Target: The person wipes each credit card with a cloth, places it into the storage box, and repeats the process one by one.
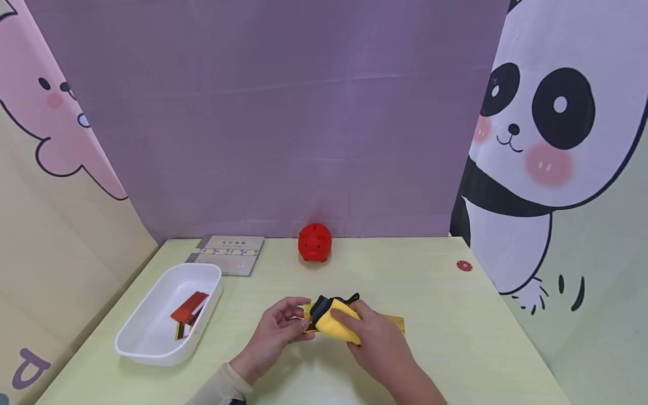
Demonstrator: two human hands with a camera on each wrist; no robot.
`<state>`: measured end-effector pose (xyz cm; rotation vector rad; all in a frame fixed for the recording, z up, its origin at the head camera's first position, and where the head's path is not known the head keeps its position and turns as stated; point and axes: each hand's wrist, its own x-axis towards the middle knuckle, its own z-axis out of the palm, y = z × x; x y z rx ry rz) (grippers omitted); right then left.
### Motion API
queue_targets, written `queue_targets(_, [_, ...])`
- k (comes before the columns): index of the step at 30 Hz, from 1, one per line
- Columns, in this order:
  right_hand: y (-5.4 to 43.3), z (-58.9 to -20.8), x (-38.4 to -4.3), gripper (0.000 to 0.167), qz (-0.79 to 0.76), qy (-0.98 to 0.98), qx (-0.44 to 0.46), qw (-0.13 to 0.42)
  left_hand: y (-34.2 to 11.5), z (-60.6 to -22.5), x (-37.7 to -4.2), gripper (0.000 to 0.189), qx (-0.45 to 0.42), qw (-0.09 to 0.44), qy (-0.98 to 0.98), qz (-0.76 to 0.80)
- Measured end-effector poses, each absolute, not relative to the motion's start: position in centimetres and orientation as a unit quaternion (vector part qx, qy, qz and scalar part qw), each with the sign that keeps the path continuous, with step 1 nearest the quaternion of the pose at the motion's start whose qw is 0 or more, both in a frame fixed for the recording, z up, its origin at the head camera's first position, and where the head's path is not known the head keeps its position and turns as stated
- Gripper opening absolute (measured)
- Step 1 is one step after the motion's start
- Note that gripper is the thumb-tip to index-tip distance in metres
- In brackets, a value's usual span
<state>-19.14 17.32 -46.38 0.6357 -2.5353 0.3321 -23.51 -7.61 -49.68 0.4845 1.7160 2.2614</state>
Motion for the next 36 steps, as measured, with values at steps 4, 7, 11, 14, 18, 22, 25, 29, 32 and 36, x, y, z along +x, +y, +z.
queue_targets(4, [17.0,-46.2,-19.2,0.062,0.117,-0.931,0.237,0.25,-7.5,-49.6,-23.5,0.043,0.168,0.135,0.591,0.777])
queue_targets(7, [17.3,-46.1,-19.4,0.061,0.113,-0.933,0.227,0.254,-7.7,-49.4,-23.5,0.044,0.172,0.131,0.595,0.774])
queue_targets(11, [17.8,-46.0,-19.7,0.06,0.112,-0.935,0.212,0.261,-8.0,-48.9,-23.7,0.043,0.163,0.121,0.603,0.772])
queue_targets(14, [18.1,-46.0,-19.8,0.06,0.113,-0.938,0.204,0.257,-8.3,-48.7,-23.7,0.042,0.143,0.111,0.608,0.773])
queue_targets(18, [17.9,-45.9,-19.5,0.06,0.118,-0.943,0.198,0.242,-8.4,-48.6,-23.7,0.043,0.128,0.102,0.605,0.779])
queue_targets(22, [17.4,-46.1,-19.3,0.061,0.119,-0.938,0.218,0.243,-8.1,-48.9,-23.7,0.044,0.138,0.111,0.593,0.785])
queue_targets(25, [17.1,-46.2,-19.2,0.062,0.117,-0.927,0.241,0.262,-7.7,-49.1,-23.5,0.044,0.155,0.121,0.586,0.786])
queue_targets(29, [16.9,-46.3,-19.2,0.063,0.115,-0.92,0.251,0.279,-7.4,-49.2,-23.3,0.044,0.169,0.123,0.584,0.785])
queue_targets(32, [16.9,-46.3,-19.2,0.064,0.114,-0.92,0.247,0.28,-7.4,-49.1,-23.2,0.046,0.167,0.124,0.588,0.782])
queue_targets(36, [17.0,-46.3,-19.2,0.062,0.111,-0.924,0.238,0.277,-7.6,-49.0,-23.2,0.046,0.161,0.126,0.597,0.776])
